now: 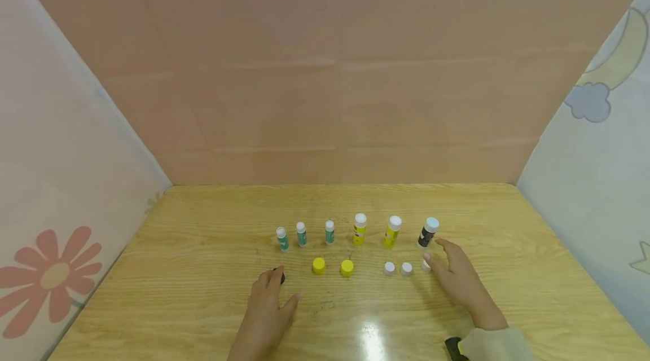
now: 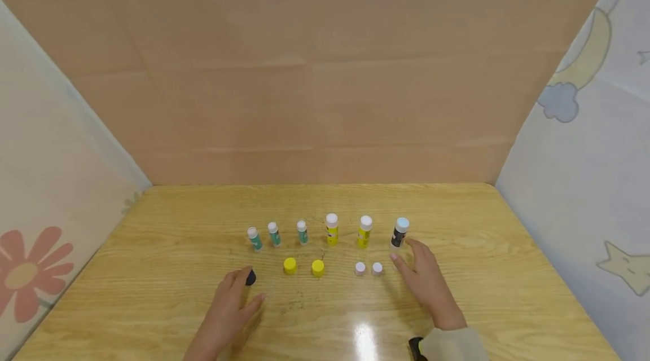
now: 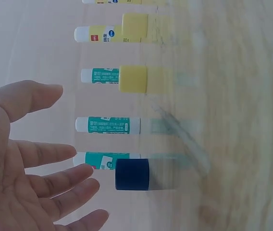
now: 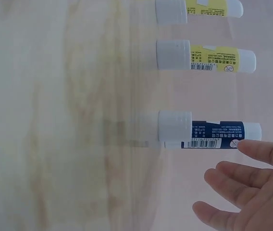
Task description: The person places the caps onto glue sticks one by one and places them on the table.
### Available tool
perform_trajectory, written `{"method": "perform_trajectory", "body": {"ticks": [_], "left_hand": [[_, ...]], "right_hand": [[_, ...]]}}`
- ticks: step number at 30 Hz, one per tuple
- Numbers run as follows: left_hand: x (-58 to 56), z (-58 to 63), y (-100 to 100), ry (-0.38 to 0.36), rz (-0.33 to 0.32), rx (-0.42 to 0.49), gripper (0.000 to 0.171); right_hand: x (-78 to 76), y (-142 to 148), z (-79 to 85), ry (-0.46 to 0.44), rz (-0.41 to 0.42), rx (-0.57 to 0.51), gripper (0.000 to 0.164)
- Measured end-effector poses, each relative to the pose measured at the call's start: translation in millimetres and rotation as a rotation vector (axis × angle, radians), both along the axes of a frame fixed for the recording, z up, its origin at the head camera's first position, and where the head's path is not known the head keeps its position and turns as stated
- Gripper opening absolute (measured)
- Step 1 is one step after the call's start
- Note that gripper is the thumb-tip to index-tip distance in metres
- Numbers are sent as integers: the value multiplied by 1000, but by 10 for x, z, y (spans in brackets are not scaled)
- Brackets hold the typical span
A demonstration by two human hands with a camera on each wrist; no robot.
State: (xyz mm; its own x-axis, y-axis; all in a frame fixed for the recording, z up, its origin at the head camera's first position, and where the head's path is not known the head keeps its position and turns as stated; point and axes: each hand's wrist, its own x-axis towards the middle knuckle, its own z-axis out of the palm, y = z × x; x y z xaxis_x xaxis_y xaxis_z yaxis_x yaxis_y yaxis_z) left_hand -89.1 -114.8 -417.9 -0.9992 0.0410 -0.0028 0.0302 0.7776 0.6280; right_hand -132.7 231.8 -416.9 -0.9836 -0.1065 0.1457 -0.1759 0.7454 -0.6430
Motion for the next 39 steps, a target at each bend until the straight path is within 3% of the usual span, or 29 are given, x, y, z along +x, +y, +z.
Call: {"method": "perform_trajectory", "body": {"ticks": [7,17,27,33,39], "left_hand": [[2,-1,5,44,-22,-16,57],[-20,-13,15,40,7,-33,55],[-39,-62,-11,87,-9,-70,51],[-54,-72,-18,64,-5,-82,50],[-70,-76,-28,31,0,-83,51]], "right_hand": [[-26,14,-55,-35,-28,-13,59],[-64,8,-33,-68,-56,-16,60],[-91,10,-13,-88,-58,-28,62],[-104,31,-25,-134,-65,-35,67],[-132,54,-56,-124,-53,-40,67]]}}
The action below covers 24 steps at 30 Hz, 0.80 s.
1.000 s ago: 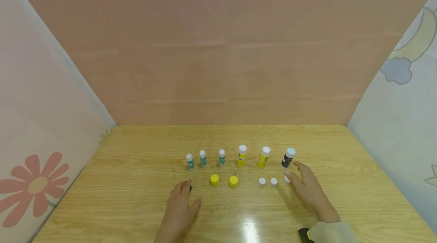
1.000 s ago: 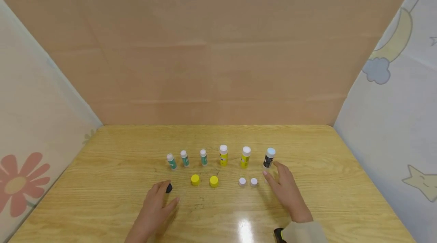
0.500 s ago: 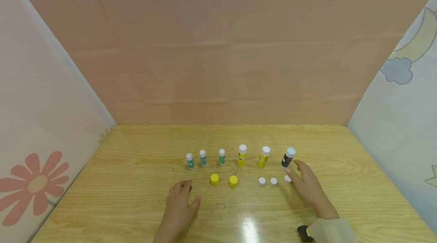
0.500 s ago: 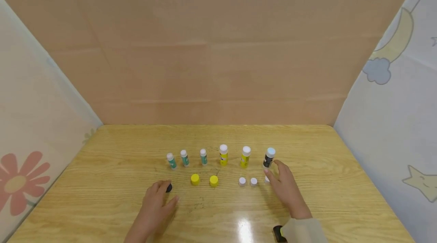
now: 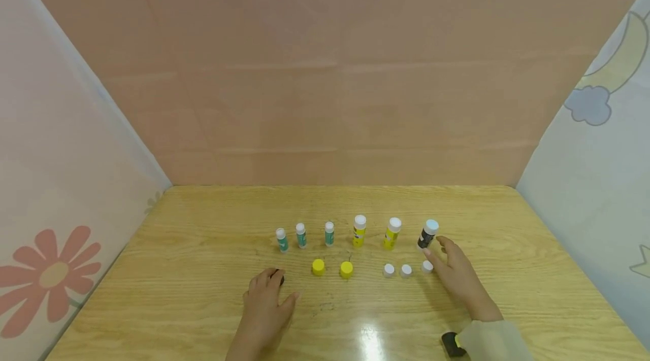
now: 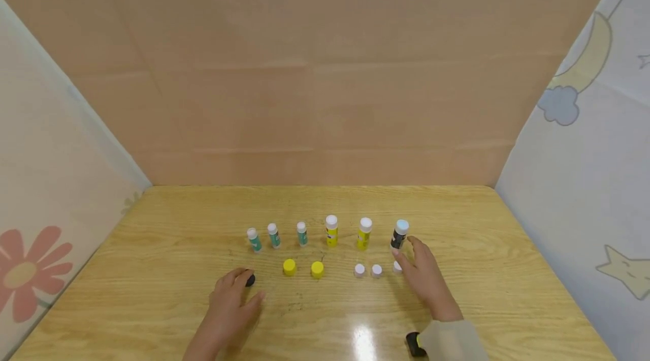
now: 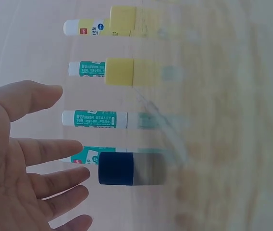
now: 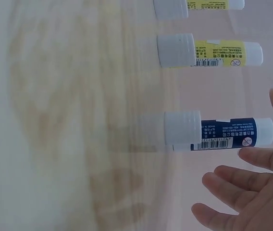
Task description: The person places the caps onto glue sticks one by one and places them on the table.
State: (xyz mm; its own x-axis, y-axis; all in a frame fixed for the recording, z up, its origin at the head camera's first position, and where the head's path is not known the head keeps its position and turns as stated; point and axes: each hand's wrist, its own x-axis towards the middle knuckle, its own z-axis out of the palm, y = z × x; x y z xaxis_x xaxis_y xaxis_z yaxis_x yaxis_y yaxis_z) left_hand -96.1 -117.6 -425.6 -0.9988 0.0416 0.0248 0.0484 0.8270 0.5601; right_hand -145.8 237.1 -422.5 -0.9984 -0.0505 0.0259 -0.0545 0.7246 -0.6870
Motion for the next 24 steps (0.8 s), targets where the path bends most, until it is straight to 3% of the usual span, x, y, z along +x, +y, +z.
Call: {"method": "perform_trajectory", "body": {"ticks": [7,24], "left_hand": [[-16,-18,-13,-4,4,-6,50],[-35,-9,9,-28,10,-18,50]], "right_hand": [[-42,-7,-13,29,3,11,66],[-106,8,16,-38,1,-35,71]]}}
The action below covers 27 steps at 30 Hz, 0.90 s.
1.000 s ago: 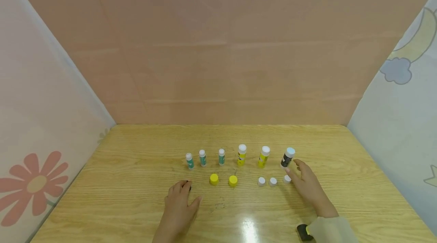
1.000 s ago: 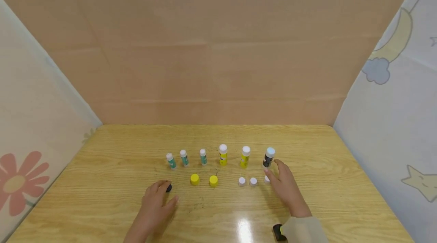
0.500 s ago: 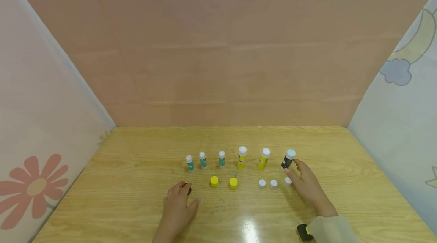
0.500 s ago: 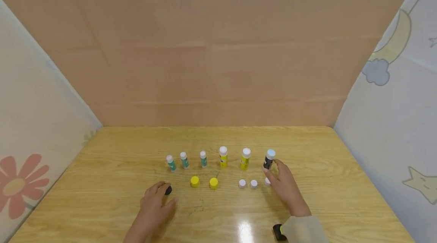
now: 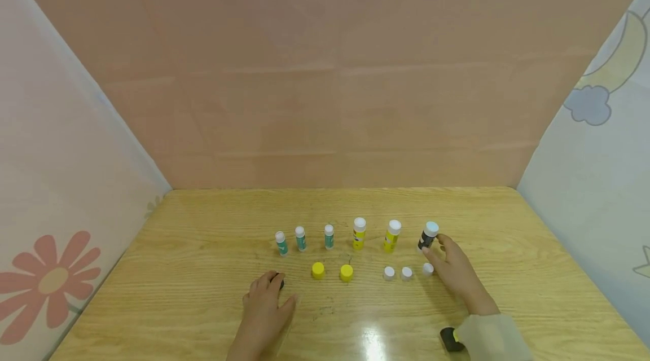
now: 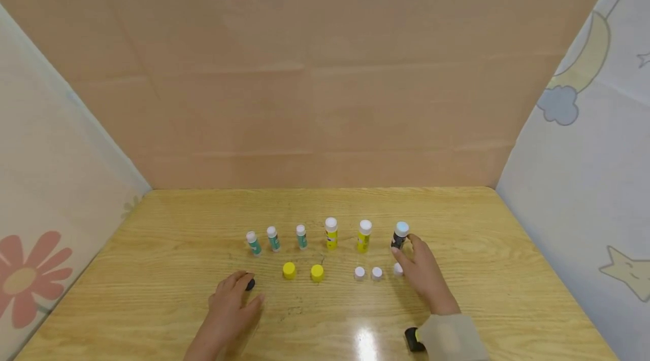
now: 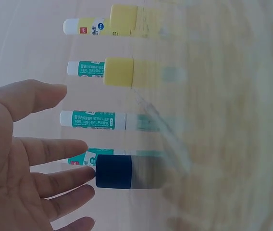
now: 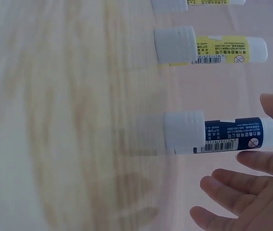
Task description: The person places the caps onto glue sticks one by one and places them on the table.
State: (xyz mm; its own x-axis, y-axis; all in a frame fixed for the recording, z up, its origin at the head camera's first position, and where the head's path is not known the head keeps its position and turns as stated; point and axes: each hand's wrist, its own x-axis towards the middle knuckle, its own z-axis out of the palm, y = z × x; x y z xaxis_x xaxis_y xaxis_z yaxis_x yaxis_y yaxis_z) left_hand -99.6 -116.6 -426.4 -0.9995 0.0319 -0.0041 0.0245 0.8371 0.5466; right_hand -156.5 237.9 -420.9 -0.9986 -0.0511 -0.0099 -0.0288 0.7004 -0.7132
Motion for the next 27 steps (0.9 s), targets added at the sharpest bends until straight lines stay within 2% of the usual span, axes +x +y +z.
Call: {"method": "perform_trajectory", "body": {"ticks": [15,21,27], "left_hand": [[-35,-15,10,-11,9,-13,48],[-67,-28,-9,20,13,-18,49],[-95,-40,-30,42,-12,-46,50]], "right_hand": [[-78,-1,-41,4,-4,-57,64],[-109,2,-63,-4,-10,-70,64],[-144,1,-79,-9,-24,-73,61]]}}
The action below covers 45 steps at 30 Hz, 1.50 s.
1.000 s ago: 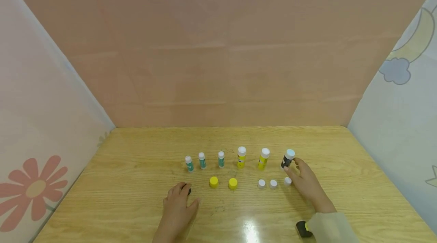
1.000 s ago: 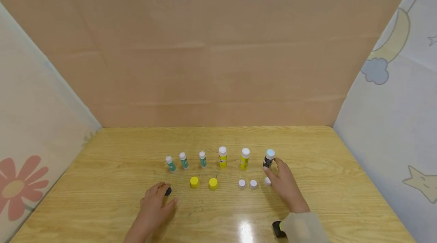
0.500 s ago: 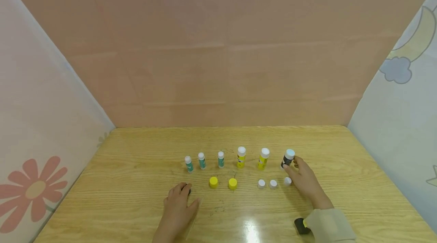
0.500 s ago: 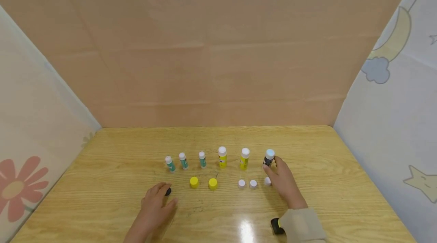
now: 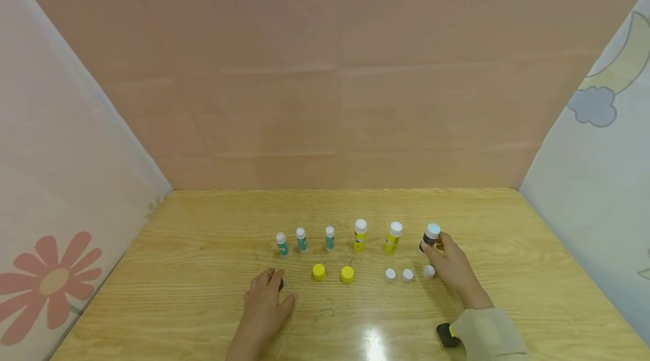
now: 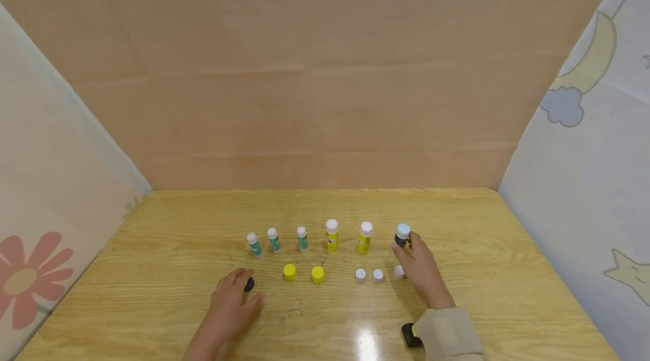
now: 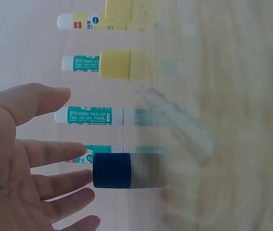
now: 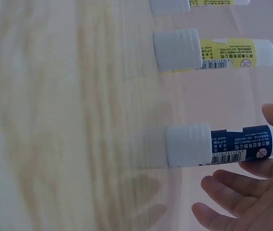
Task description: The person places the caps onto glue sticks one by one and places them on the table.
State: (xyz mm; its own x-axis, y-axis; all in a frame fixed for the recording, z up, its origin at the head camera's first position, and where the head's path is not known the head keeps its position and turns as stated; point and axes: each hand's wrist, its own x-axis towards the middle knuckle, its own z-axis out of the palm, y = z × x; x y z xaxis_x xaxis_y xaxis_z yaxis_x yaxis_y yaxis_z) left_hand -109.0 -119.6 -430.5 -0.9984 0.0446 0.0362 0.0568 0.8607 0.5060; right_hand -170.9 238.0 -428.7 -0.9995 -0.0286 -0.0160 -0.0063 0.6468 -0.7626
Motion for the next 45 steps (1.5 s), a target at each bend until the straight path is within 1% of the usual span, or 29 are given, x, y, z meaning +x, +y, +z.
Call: {"method": "perform_trajectory", "body": {"ticks": [6,14,17,24,32,40,45], "left_hand": [[-13,-24,-10,5,-14,-14,50],[-17,-15,-8,-5,-20,-14,49],[-15,-9,-3,-10,-25,-7,50],[-9,-4,-9,-8,-58,38,48],[-24,21,-1,-26,-67,18,41],[-15,12,3,-4,-82,41,37],[-17,8,-3,-6,-70,56,33]], "right_hand": [[-17,-13,4,-16,-13,9,62],[-30,-32,20,-31,-27,-1,55],[-31,-41,23,-25,-32,0,52],[-50,-51,11,4,-47,20,45],[-61,-61,-21,28,-85,29,42],[-102,-44,-58,-2,-96,15,44],[-108,-62,-50,1,-105,9,46]]}}
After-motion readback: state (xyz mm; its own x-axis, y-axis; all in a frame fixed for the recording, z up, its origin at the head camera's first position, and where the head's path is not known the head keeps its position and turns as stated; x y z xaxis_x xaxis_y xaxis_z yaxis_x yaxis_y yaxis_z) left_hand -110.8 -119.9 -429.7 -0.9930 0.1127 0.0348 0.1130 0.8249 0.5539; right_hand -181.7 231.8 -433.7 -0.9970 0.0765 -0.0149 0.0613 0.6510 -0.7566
